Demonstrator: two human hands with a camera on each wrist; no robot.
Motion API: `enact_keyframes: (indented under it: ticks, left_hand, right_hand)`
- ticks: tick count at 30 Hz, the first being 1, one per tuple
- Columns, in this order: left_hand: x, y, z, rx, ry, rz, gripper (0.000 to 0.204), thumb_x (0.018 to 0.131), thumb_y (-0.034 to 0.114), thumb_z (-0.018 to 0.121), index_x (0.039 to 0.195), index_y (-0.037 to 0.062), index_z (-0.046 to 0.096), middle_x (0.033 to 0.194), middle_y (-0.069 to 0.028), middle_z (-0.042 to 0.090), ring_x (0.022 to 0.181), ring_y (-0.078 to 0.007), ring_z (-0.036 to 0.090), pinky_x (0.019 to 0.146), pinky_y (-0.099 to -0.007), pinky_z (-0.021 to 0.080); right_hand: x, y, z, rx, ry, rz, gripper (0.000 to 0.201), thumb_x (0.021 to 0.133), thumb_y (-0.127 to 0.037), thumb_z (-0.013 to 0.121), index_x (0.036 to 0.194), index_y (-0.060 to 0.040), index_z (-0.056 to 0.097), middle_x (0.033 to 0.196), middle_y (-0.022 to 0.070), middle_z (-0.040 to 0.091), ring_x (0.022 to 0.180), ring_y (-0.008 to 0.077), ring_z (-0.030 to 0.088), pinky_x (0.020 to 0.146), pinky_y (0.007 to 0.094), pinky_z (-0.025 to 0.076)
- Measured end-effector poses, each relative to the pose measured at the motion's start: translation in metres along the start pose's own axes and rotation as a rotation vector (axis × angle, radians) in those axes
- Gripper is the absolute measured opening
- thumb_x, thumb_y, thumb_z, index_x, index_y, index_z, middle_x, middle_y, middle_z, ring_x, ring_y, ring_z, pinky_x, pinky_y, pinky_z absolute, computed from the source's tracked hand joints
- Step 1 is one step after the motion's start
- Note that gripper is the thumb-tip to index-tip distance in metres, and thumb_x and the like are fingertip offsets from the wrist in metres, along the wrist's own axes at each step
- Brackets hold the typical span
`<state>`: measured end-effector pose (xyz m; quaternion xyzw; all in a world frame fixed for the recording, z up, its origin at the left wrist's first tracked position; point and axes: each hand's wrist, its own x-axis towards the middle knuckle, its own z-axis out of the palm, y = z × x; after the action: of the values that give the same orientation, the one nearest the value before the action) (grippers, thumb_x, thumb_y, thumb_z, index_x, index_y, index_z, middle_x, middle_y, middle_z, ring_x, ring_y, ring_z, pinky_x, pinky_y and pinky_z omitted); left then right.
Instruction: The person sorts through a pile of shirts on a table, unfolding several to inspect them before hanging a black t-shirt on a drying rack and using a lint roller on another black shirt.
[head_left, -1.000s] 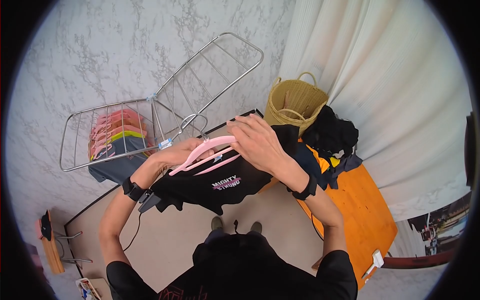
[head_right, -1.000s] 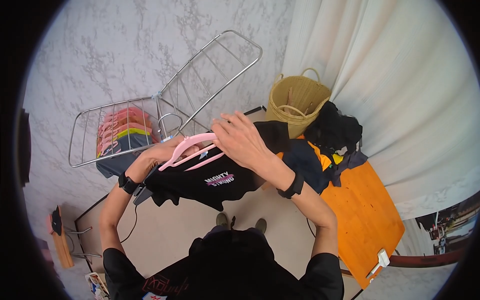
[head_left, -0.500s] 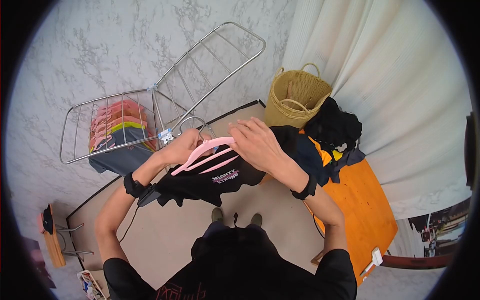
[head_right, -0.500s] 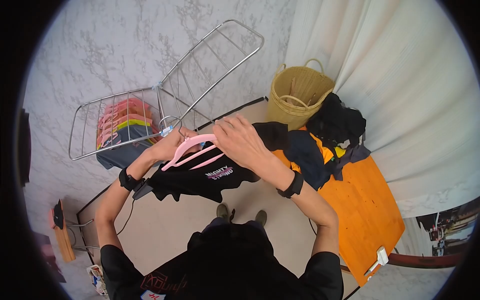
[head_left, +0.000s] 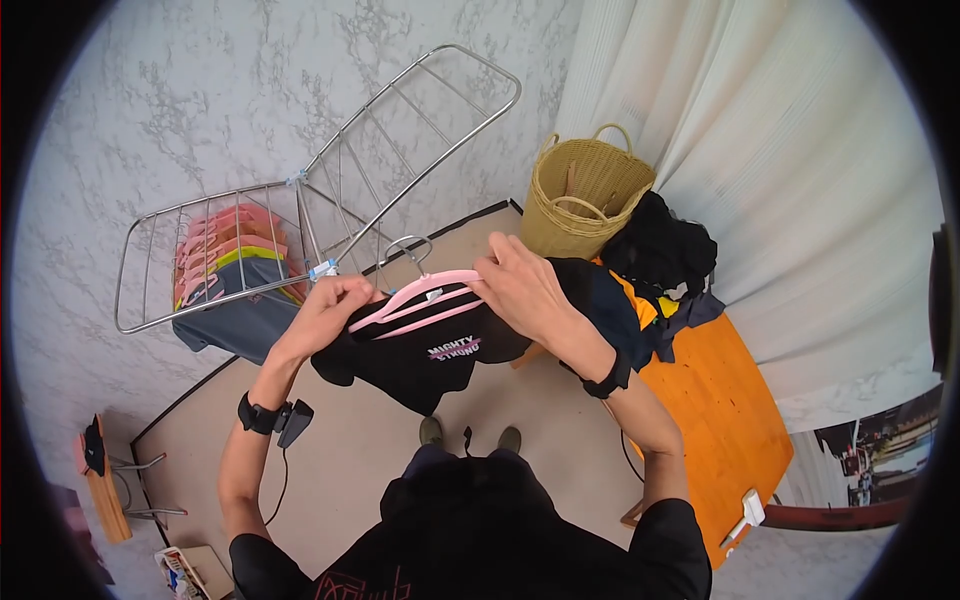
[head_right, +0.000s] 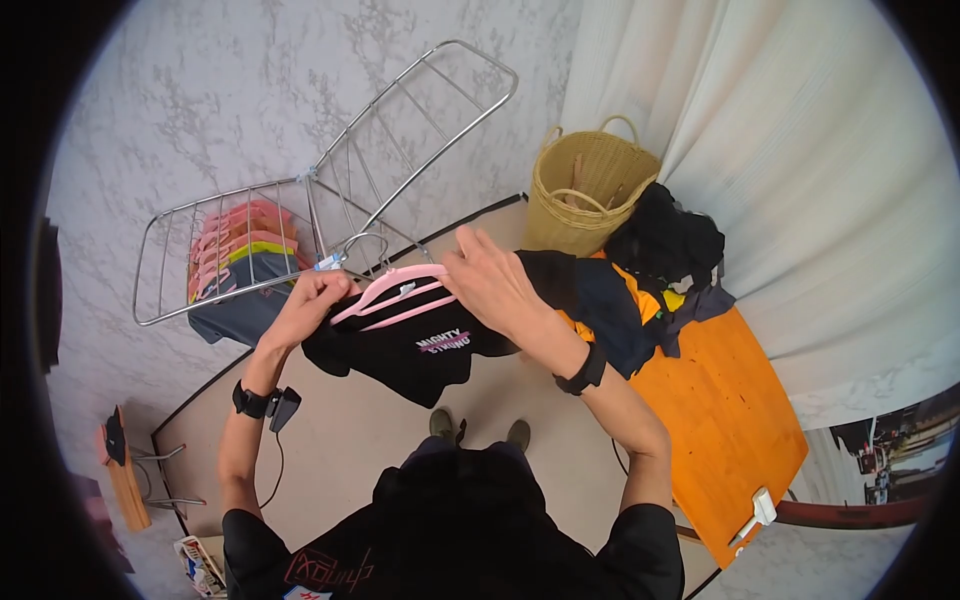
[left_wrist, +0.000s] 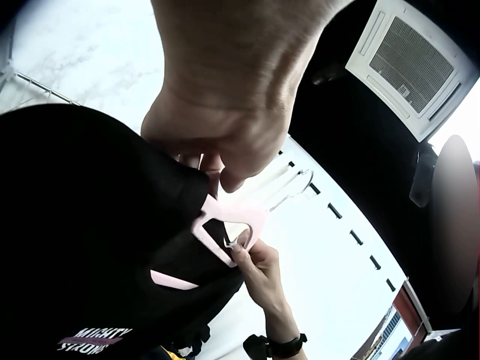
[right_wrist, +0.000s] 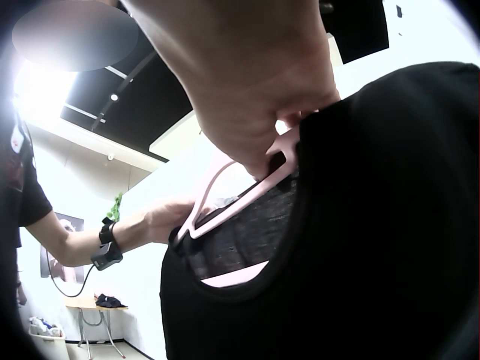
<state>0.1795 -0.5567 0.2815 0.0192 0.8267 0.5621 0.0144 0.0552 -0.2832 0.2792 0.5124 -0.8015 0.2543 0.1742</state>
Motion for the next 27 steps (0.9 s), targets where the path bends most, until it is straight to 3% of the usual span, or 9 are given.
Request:
enact_keyframes:
  ticks: [4,8,9,12,15,18,20,23,27]
  left_hand:
    - [-0.022,0.005,-0.002,0.095,0.175,0.065,0.037,0.102,0.028,0.048,0.097,-0.0055,0.065,0.085,-0.0013,0.060,0.082,-0.0072,0.051,0.077,-0.0239,0.042]
    - [-0.038,0.009,0.006,0.303,0.329,0.111,0.022,0.095,0.016,0.058,0.097,-0.0053,0.064,0.077,-0.0071,0.062,0.071,-0.0121,0.053,0.067,-0.0273,0.044]
    - [-0.037,0.007,0.008,0.364,0.396,0.187,0.015,0.091,0.010,0.060,0.093,-0.0049,0.064,0.073,-0.0118,0.059,0.063,-0.0194,0.054,0.062,-0.0297,0.044]
    - [-0.040,0.001,0.008,0.494,0.497,0.258,0.012,0.091,0.007,0.059,0.087,-0.0047,0.061,0.071,-0.0147,0.056,0.061,-0.0274,0.054,0.060,-0.0323,0.043]
    - [-0.043,0.001,0.019,0.530,0.636,0.355,0.009,0.089,0.002,0.059,0.082,-0.0036,0.058,0.069,-0.0152,0.053,0.061,-0.0320,0.053,0.058,-0.0346,0.043]
    - [-0.042,-0.004,0.021,0.596,0.741,0.445,0.008,0.087,-0.002,0.060,0.081,-0.0017,0.056,0.068,-0.0146,0.050,0.060,-0.0319,0.053,0.055,-0.0351,0.042]
    - [-0.038,-0.006,0.019,0.652,0.750,0.493,0.008,0.087,-0.002,0.061,0.081,-0.0008,0.055,0.069,-0.0142,0.049,0.059,-0.0316,0.052,0.054,-0.0355,0.042]
    - [-0.033,-0.009,0.014,0.784,0.763,0.566,0.010,0.086,-0.001,0.063,0.082,0.0008,0.054,0.070,-0.0131,0.048,0.058,-0.0313,0.052,0.053,-0.0368,0.042]
    - [-0.030,-0.006,0.009,0.940,0.752,0.658,0.012,0.085,0.002,0.065,0.083,0.0029,0.054,0.072,-0.0112,0.047,0.057,-0.0314,0.052,0.053,-0.0384,0.043]
  right_hand:
    - [0.000,0.006,-0.003,0.088,0.054,0.040,0.019,0.084,-0.014,0.069,0.082,-0.0001,0.057,0.087,0.0116,0.045,0.079,0.0293,0.053,0.062,0.0401,0.045]
    - [0.003,0.011,-0.004,0.192,0.039,0.082,0.021,0.084,-0.013,0.070,0.080,0.0033,0.057,0.085,0.0137,0.045,0.072,0.0314,0.051,0.062,0.0400,0.043]
    - [0.005,0.011,-0.003,0.189,0.037,0.076,0.021,0.084,-0.013,0.070,0.080,0.0033,0.057,0.085,0.0137,0.045,0.072,0.0314,0.051,0.062,0.0400,0.043]
    - [0.009,0.009,-0.004,0.269,0.024,0.090,0.022,0.084,-0.012,0.070,0.081,0.0050,0.057,0.083,0.0140,0.046,0.070,0.0309,0.049,0.062,0.0388,0.041]
    - [0.015,0.006,-0.010,0.310,-0.077,0.122,0.023,0.085,-0.013,0.068,0.081,0.0057,0.055,0.088,0.0178,0.047,0.076,0.0368,0.053,0.065,0.0440,0.043]
    - [0.017,0.005,-0.011,0.331,-0.083,0.118,0.022,0.085,-0.011,0.068,0.083,0.0069,0.055,0.087,0.0181,0.047,0.075,0.0367,0.052,0.067,0.0427,0.043]
    - [0.019,0.004,-0.013,0.350,-0.040,0.091,0.024,0.083,-0.011,0.071,0.080,0.0073,0.056,0.079,0.0133,0.043,0.069,0.0283,0.046,0.062,0.0366,0.040]
    - [0.022,0.004,-0.012,0.325,-0.029,0.086,0.023,0.082,-0.010,0.072,0.080,0.0073,0.057,0.077,0.0123,0.044,0.068,0.0266,0.046,0.061,0.0359,0.040]
    - [0.023,0.000,-0.015,0.375,-0.046,0.111,0.020,0.084,-0.010,0.069,0.082,0.0075,0.059,0.081,0.0152,0.046,0.071,0.0318,0.049,0.065,0.0387,0.042]
